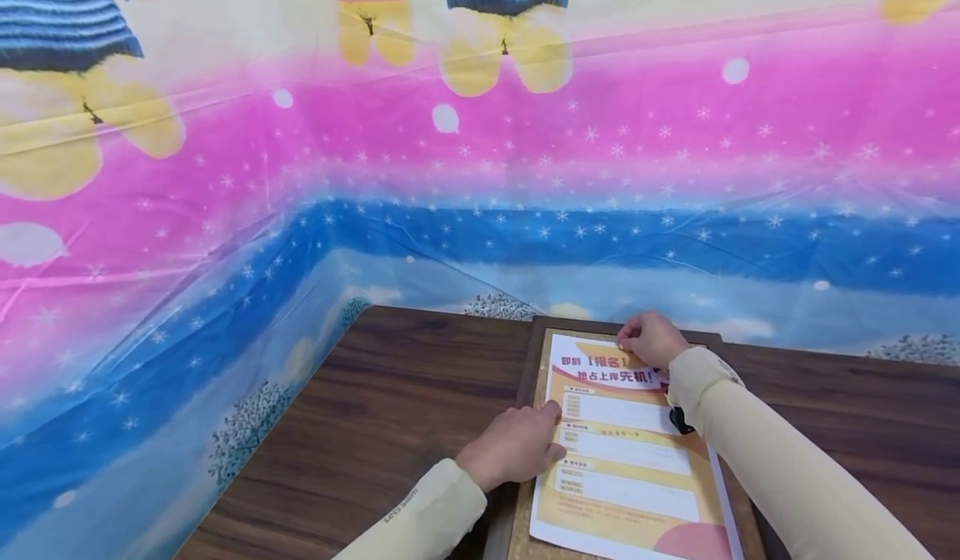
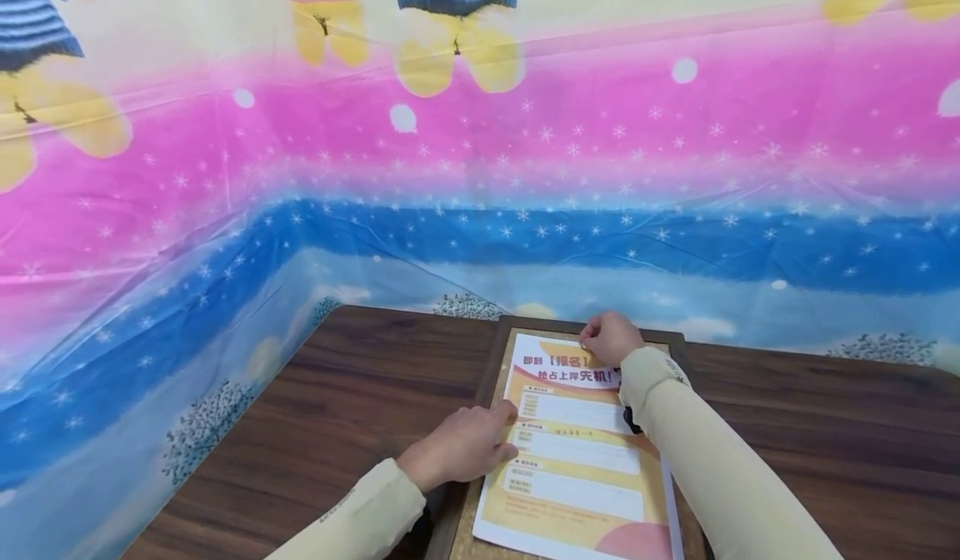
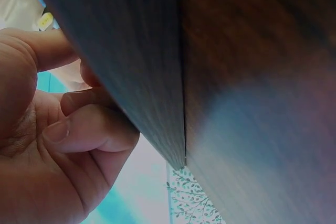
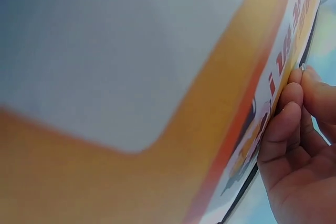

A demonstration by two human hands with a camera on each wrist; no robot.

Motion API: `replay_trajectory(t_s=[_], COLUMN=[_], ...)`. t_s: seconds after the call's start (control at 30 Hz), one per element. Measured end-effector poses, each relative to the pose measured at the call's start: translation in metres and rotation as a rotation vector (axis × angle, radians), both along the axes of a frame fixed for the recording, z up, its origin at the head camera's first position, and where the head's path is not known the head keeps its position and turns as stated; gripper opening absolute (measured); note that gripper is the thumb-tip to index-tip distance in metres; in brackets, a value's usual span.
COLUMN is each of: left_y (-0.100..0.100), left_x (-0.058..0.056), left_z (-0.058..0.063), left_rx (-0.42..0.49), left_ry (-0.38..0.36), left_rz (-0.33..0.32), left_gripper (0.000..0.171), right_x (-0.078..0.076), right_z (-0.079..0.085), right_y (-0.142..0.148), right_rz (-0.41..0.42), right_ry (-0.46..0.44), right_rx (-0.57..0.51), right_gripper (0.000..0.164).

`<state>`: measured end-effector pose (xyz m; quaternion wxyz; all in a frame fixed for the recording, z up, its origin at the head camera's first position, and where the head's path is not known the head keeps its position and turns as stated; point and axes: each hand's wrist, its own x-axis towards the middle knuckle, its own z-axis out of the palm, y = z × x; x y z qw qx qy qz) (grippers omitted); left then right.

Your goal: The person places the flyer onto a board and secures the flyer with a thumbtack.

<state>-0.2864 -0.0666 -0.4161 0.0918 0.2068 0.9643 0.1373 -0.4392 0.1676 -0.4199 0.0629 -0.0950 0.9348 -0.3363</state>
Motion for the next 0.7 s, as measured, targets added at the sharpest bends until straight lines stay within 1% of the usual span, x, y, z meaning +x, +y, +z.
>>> replay_trajectory(t_s=[0.13, 0.27, 0.4, 0.47, 0.53, 0.57, 0.63, 0.7], left_y=[0.0003, -0.0005, -0.0016, -0.0021, -0.0028, -0.0033, -0.0047, -0.0065], left_x=[0.0008, 0.0012, 0.0015, 0.0023, 0.0026, 0.0026, 0.0023, 0.0010], left_z=[-0.0012, -0.0014, -0.0002, 0.0003, 0.0000, -0.0001, -0.0010, -0.0023], left_rx=[0.011, 0.026, 0.070, 0.078, 0.070, 0.057, 0.040, 0.038], left_ry=[-0.010, 0.005, -0.003, 0.000, 0.018, 0.026, 0.038, 0.024], left_rz=[-0.004, -0.002, 0.045, 0.067, 0.071, 0.075, 0.091, 0.103], left_gripper=[0.040, 0.040, 0.039, 0.038, 0.037, 0.039, 0.048, 0.057], right_x=[-0.0008, -0.0015, -0.0004, 0.0009, 0.0020, 0.0023, 0.0026, 0.0028], right_z=[0.0007, 0.0022, 0.0039, 0.0042, 0.0037, 0.0033, 0.0026, 0.0022], right_y=[0.0012, 0.0010, -0.0005, -0.0014, -0.0017, -0.0016, -0.0021, -0.0024], right_rz=[-0.016, -0.051, -0.087, -0.094, -0.092, -0.091, -0.095, -0.098], right_ry=[-0.028, -0.060, -0.074, -0.071, -0.065, -0.060, -0.053, -0.045], right_rx=[-0.019, -0.033, -0.053, -0.059, -0.062, -0.060, -0.054, -0.040], right_gripper=[0.011, 0.011, 0.011, 0.012, 0.012, 0.013, 0.013, 0.013])
